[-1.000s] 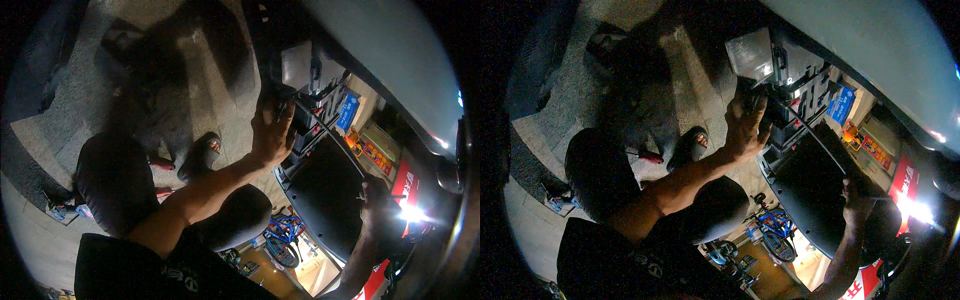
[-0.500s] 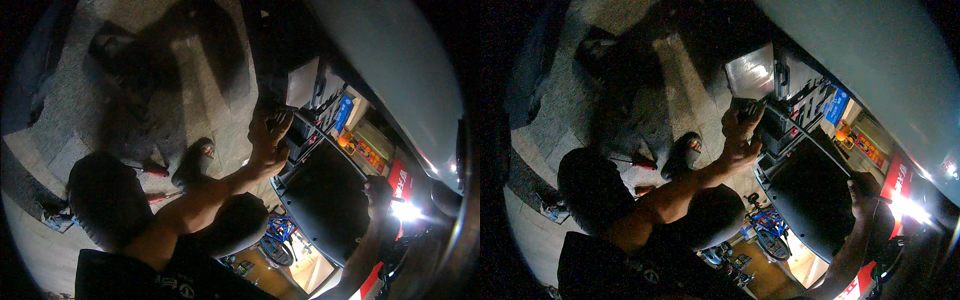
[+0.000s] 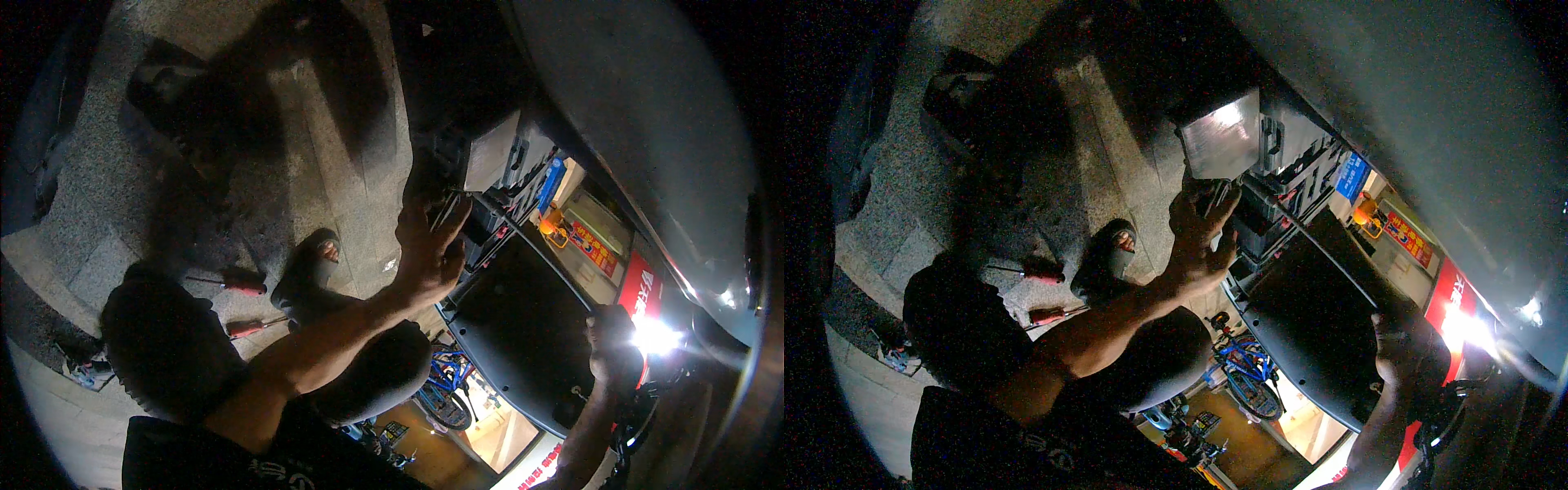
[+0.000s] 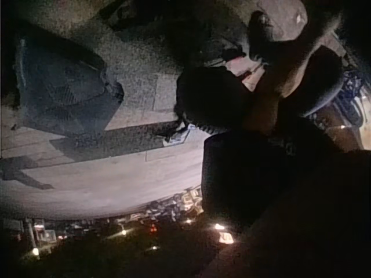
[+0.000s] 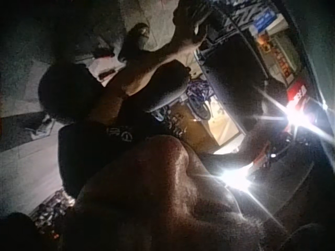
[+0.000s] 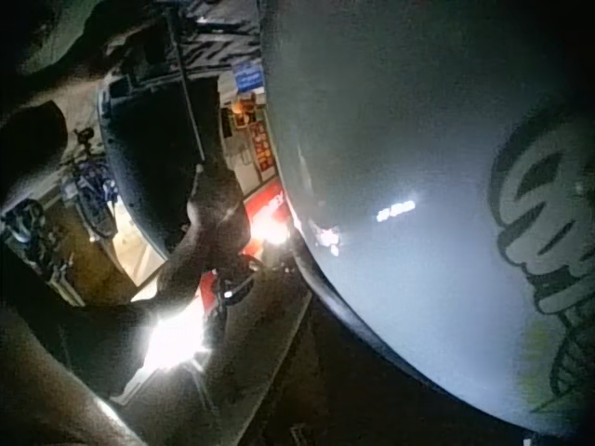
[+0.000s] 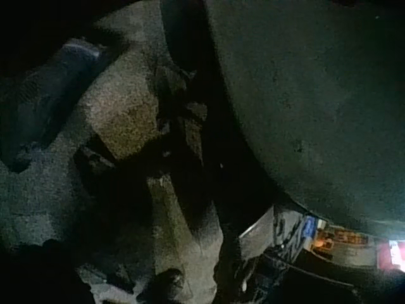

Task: The person works on the battery compartment of a scooter, connecting wires and tightening terminals with a screwdriver. The person removes a floor mat, kneels to access the battery, and uses a screwdriver to secure connections.

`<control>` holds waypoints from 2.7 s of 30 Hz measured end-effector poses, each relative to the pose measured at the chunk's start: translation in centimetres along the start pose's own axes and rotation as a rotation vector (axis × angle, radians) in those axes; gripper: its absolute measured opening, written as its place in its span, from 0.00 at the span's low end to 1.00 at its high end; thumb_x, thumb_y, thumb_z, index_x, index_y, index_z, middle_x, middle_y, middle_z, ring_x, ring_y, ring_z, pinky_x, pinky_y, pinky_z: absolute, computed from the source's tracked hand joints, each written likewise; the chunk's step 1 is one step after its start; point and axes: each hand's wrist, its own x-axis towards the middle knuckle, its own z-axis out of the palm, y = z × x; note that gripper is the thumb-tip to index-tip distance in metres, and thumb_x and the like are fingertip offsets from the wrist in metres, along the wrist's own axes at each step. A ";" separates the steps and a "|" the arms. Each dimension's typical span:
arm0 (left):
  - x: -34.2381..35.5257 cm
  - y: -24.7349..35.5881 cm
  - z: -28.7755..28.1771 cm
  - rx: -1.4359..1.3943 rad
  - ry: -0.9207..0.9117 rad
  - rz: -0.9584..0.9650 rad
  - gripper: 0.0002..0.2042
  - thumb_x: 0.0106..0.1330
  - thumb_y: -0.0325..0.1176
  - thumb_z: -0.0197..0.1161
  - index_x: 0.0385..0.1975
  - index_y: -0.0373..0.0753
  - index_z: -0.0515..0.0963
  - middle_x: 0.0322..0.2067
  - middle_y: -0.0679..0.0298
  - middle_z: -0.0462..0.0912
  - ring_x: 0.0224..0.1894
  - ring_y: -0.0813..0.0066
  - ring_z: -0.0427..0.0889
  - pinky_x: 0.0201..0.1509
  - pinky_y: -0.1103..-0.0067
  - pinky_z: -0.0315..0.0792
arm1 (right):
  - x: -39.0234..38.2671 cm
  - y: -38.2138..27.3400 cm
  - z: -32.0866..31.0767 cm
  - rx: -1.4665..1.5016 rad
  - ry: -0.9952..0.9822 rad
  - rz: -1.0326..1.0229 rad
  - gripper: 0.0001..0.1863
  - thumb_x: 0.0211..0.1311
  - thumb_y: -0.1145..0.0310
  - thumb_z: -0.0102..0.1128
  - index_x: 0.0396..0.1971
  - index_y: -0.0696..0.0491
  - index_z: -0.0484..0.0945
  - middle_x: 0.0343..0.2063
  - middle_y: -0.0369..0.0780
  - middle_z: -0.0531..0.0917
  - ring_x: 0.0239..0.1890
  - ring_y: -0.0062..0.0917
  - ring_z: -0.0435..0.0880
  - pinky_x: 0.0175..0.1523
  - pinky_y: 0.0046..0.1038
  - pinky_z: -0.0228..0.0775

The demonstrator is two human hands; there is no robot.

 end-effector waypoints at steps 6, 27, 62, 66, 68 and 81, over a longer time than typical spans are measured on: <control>-0.7 5.9 1.3 -0.763 -0.397 -0.586 0.19 0.73 0.48 0.50 0.48 0.37 0.74 0.38 0.59 0.81 0.28 0.74 0.75 0.34 0.77 0.71 | 0.8 -4.1 0.5 0.548 -0.243 0.299 0.07 0.59 0.70 0.61 0.30 0.48 0.70 0.17 0.28 0.64 0.14 0.11 0.61 0.14 0.14 0.54; 4.1 10.5 10.6 -1.504 0.121 -0.918 0.10 0.68 0.32 0.49 0.23 0.42 0.69 0.15 0.64 0.70 0.12 0.75 0.68 0.13 0.75 0.59 | 1.2 -8.2 0.0 -1.407 -0.446 -0.713 0.30 0.58 0.72 0.59 0.62 0.53 0.65 0.35 0.47 0.82 0.40 0.40 0.81 0.51 0.37 0.70; 3.0 9.6 11.4 -0.606 0.255 -0.456 0.09 0.64 0.36 0.54 0.28 0.38 0.74 0.21 0.62 0.71 0.22 0.71 0.72 0.22 0.73 0.63 | 2.5 -1.1 0.7 -0.565 -0.201 -1.302 0.14 0.60 0.72 0.54 0.46 0.59 0.75 0.32 0.46 0.80 0.33 0.39 0.79 0.37 0.40 0.72; 3.2 7.3 15.3 -0.666 0.558 -0.100 0.04 0.50 0.33 0.61 0.19 0.43 0.73 0.21 0.63 0.65 0.24 0.69 0.67 0.25 0.72 0.62 | 1.6 -3.9 0.0 -0.120 -0.410 -0.393 0.13 0.64 0.71 0.53 0.46 0.59 0.73 0.32 0.42 0.76 0.31 0.30 0.79 0.29 0.28 0.75; 3.7 5.9 16.5 -0.580 0.554 -0.111 0.05 0.47 0.33 0.62 0.17 0.44 0.72 0.21 0.64 0.64 0.25 0.69 0.66 0.26 0.73 0.61 | 1.3 -4.1 -0.3 0.048 -0.337 -0.195 0.14 0.67 0.68 0.51 0.48 0.58 0.72 0.35 0.42 0.75 0.32 0.27 0.78 0.29 0.25 0.75; 5.2 10.8 12.4 -0.927 0.453 -0.761 0.10 0.64 0.38 0.55 0.21 0.48 0.67 0.21 0.71 0.62 0.22 0.78 0.62 0.25 0.80 0.60 | 2.8 -2.9 -1.3 -0.792 -0.257 -1.234 0.21 0.74 0.58 0.37 0.55 0.57 0.67 0.47 0.48 0.75 0.49 0.43 0.74 0.52 0.45 0.68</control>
